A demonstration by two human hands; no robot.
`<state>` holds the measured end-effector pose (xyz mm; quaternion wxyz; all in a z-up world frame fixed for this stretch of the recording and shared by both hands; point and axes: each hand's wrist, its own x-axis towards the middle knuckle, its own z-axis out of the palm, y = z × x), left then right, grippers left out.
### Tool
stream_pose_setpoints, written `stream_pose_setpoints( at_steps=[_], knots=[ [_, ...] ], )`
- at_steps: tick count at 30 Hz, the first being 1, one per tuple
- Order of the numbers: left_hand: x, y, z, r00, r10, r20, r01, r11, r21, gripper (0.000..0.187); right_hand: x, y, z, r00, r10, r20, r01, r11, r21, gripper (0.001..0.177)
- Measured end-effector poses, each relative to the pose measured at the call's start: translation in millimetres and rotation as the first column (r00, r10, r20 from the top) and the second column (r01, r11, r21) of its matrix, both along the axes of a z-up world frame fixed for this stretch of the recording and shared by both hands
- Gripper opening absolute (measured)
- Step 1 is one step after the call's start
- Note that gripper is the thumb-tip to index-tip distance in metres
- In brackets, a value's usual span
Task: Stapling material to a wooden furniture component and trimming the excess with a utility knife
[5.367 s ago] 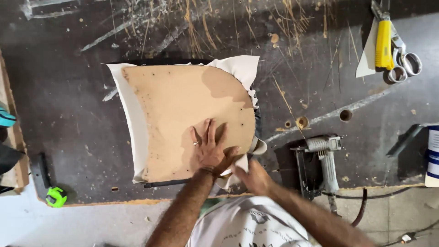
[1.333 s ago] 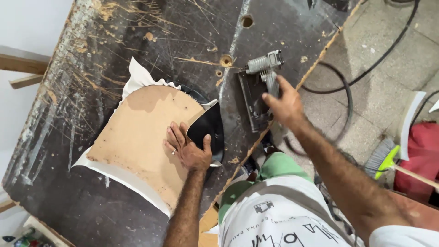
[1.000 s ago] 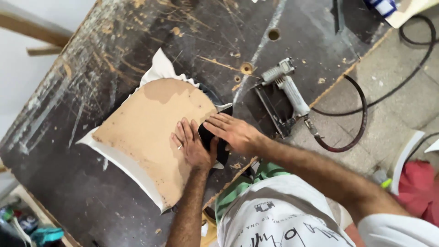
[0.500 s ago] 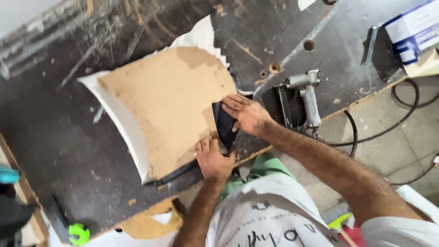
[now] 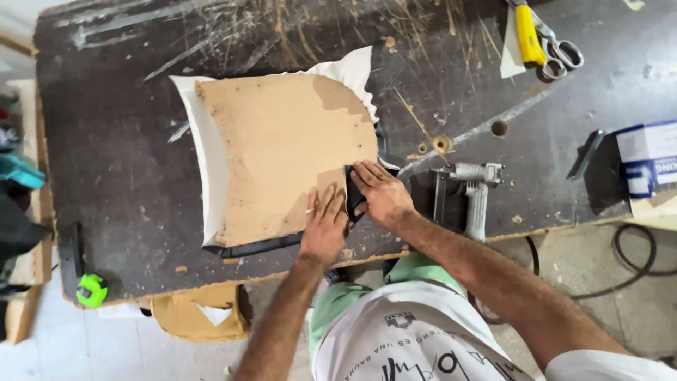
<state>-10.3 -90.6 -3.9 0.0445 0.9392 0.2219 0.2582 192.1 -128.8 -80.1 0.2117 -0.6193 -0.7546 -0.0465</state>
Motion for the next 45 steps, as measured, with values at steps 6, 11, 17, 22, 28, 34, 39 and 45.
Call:
stream_pose_setpoints(
  at_steps=[6,11,17,22,28,34,39,45],
  knots=[
    [-5,3,-19,0.999,-0.041,-0.026,0.043,0.997,0.057,0.016,-8,-5,6,0.998,-0.057,0.013,0.058,0.998,-0.024,0.103],
    [0,5,-33,0.994,-0.003,0.112,0.004,1.0,-0.017,0.03,-13,-7,27,0.997,-0.064,0.038,0.068,0.993,-0.094,0.1],
    [5,5,-38,0.981,0.051,0.188,-0.046,0.998,-0.03,0.035,-13,-11,64,0.994,-0.01,0.11,0.033,0.978,-0.208,0.117],
    [6,8,-34,0.98,0.065,0.186,-0.057,0.997,-0.048,0.032,-15,-8,27,0.999,-0.049,0.023,0.051,0.995,-0.086,0.126],
    [7,41,-5,0.999,-0.005,-0.043,0.0,0.993,-0.116,0.036,-22,-8,20,0.993,-0.117,-0.015,0.117,0.993,0.023,0.103],
    [14,66,-3,0.958,-0.107,-0.267,0.048,0.974,-0.219,0.093,-29,-12,33,0.981,-0.185,-0.065,0.185,0.983,0.003,0.101],
    [13,73,-6,0.98,-0.134,-0.145,0.111,0.982,-0.153,0.082,20,-35,54,0.894,-0.263,-0.364,0.343,0.923,0.176,0.063],
    [12,75,-9,0.983,-0.154,-0.097,0.138,0.979,-0.152,0.073,103,-131,64,0.359,-0.93,-0.078,0.762,0.34,-0.552,0.085]
  ],
)
